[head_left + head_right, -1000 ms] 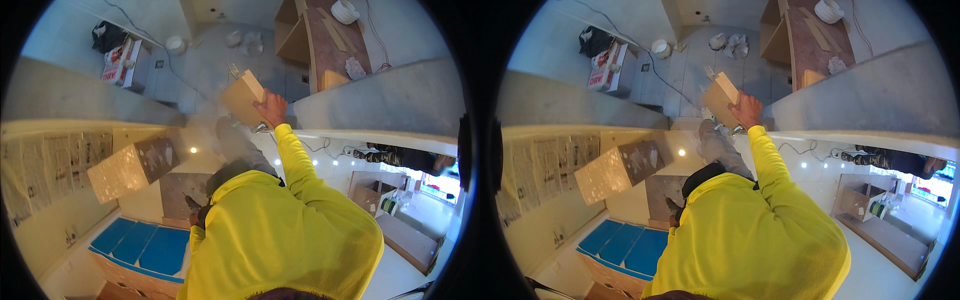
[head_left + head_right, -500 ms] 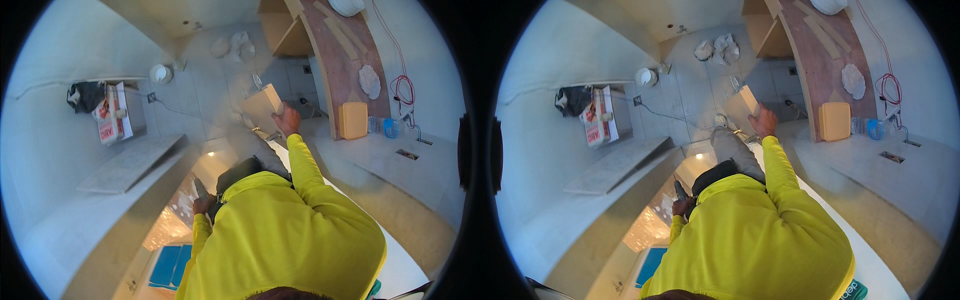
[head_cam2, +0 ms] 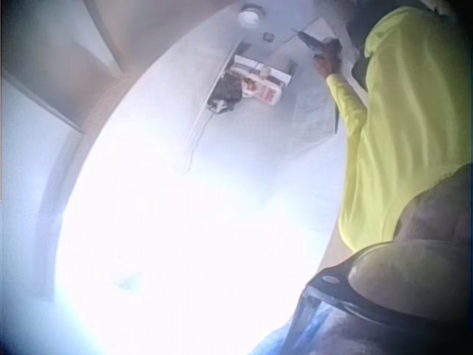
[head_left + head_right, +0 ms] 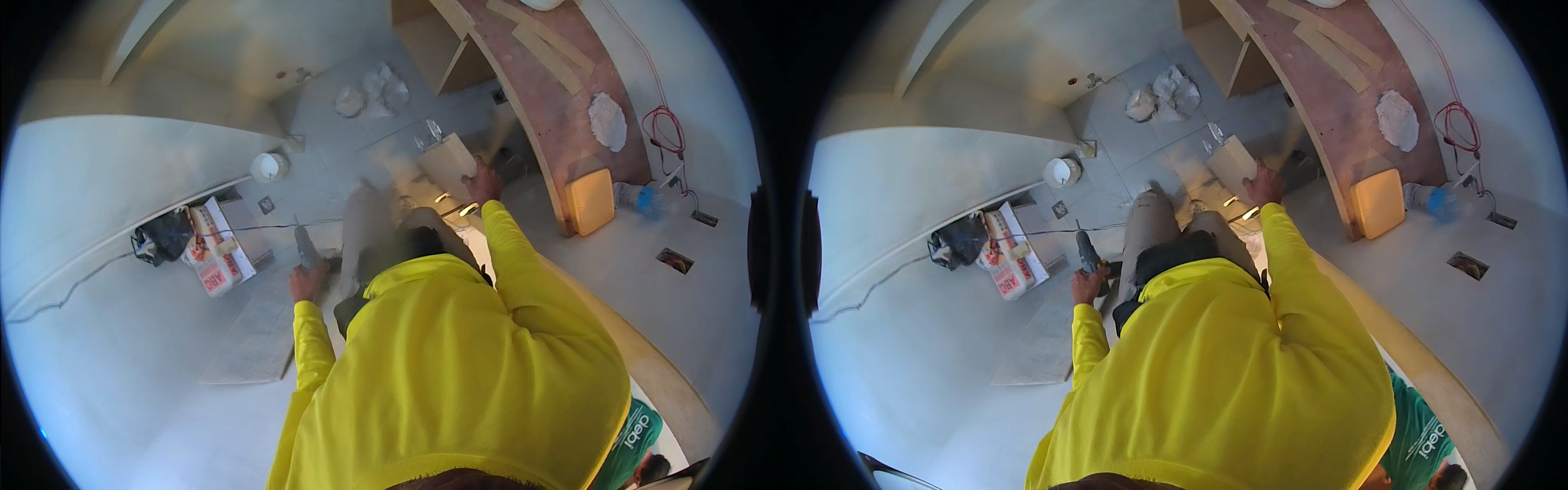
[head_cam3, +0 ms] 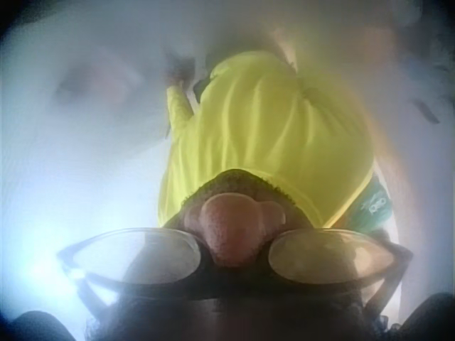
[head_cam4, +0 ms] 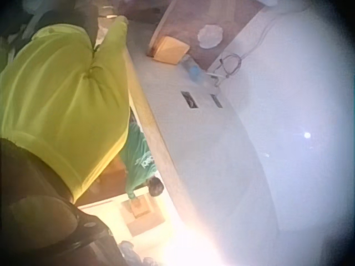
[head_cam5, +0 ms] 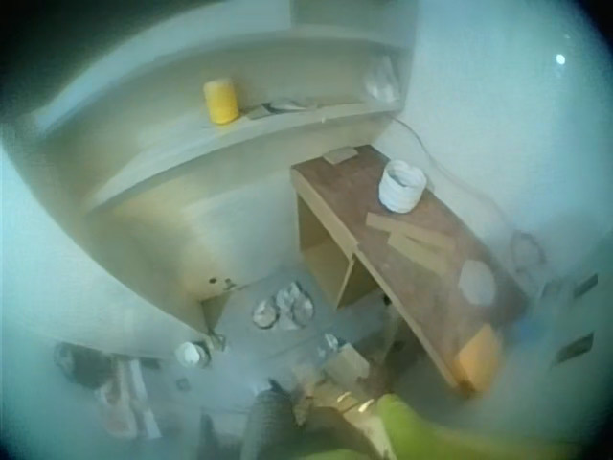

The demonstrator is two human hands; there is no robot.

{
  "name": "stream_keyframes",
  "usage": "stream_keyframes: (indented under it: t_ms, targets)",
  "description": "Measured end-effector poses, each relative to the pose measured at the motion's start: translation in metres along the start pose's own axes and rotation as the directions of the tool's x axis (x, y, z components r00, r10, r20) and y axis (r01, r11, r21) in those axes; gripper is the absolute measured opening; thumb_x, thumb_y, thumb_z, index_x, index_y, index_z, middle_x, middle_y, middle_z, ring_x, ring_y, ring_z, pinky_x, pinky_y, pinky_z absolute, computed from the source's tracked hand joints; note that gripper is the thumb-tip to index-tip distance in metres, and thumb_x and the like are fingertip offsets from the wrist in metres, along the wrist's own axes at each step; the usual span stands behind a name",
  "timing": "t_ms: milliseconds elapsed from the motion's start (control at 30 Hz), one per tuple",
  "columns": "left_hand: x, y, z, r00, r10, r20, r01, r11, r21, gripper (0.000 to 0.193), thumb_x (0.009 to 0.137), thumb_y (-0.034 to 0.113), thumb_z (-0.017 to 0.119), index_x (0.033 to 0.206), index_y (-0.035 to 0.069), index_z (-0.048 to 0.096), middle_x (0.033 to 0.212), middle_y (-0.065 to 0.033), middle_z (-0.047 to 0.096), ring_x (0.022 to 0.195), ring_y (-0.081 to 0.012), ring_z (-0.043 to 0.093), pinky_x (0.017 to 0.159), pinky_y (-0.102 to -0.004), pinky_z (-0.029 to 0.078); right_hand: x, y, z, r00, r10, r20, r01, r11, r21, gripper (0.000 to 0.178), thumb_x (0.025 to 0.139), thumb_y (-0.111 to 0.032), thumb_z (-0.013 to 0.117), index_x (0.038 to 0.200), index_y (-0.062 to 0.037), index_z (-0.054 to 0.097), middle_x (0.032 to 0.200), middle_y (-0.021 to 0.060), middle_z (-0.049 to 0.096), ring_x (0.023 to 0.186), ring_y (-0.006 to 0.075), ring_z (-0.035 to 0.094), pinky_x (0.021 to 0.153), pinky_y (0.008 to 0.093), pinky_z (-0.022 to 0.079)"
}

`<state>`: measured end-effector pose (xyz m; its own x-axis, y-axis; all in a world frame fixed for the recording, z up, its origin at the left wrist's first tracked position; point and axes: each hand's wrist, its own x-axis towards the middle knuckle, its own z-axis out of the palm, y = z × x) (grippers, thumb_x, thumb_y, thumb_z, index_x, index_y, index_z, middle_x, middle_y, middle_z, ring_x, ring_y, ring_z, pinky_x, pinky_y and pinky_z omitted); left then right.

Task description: The person assembles a wooden cabinet by attaching a door panel to the cabinet frame using a cordless drill. They position the door, align the hinges, and secure the screws to complete the attachment.

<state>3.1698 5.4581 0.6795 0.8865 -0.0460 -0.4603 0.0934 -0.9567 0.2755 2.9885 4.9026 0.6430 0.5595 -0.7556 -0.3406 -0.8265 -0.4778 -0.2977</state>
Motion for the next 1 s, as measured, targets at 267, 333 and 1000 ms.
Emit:
stream_keyframes:
  t_ms: [267, 333, 1000]
  targets:
    - [0.168, 0.107, -0.096, 0.930, -0.006, 0.367, -0.110, 0.950, 0.294, 0.080, 0.085, 0.072, 0.075, 0.121, 0.001, 0.083, 0.122, -0.0302, 0.079, 0.121, -0.0473, 0.076, 0.104, -0.0541, 0.059, 0.048, -0.015, 0.012, 0.996, 0.086, 0.006, -0.086, 0.996, -0.013, 0.070, 0.087, -0.035, 0.090, 0.147, -0.0160, 0.060, 0.117, 0.0224, 0.080, 0.112, 0.0454, 0.077, 0.094, 0.0586, 0.060]
    - [0.203, 0.128, -0.111, 0.934, 0.028, 0.357, -0.174, 0.906, 0.386, 0.081, 0.087, 0.074, 0.073, 0.120, 0.001, 0.083, 0.124, -0.0297, 0.079, 0.121, -0.0470, 0.076, 0.104, -0.0547, 0.059, 0.048, -0.022, 0.012, 0.989, 0.146, 0.025, -0.145, 0.989, -0.039, 0.070, 0.086, -0.035, 0.090, 0.147, -0.0157, 0.060, 0.117, 0.0227, 0.080, 0.112, 0.0450, 0.077, 0.094, 0.0583, 0.060]
    - [0.366, 0.196, -0.160, 0.898, 0.169, 0.406, -0.355, 0.823, 0.443, 0.063, 0.078, 0.061, 0.086, 0.102, 0.003, 0.086, 0.099, -0.0205, 0.084, 0.101, -0.0367, 0.083, 0.093, -0.0511, 0.063, 0.087, -0.060, 0.033, 0.896, 0.443, 0.044, -0.445, 0.894, 0.048, 0.064, 0.083, -0.042, 0.091, 0.134, -0.0194, 0.060, 0.116, 0.0210, 0.081, 0.109, 0.0492, 0.077, 0.093, 0.0615, 0.060]
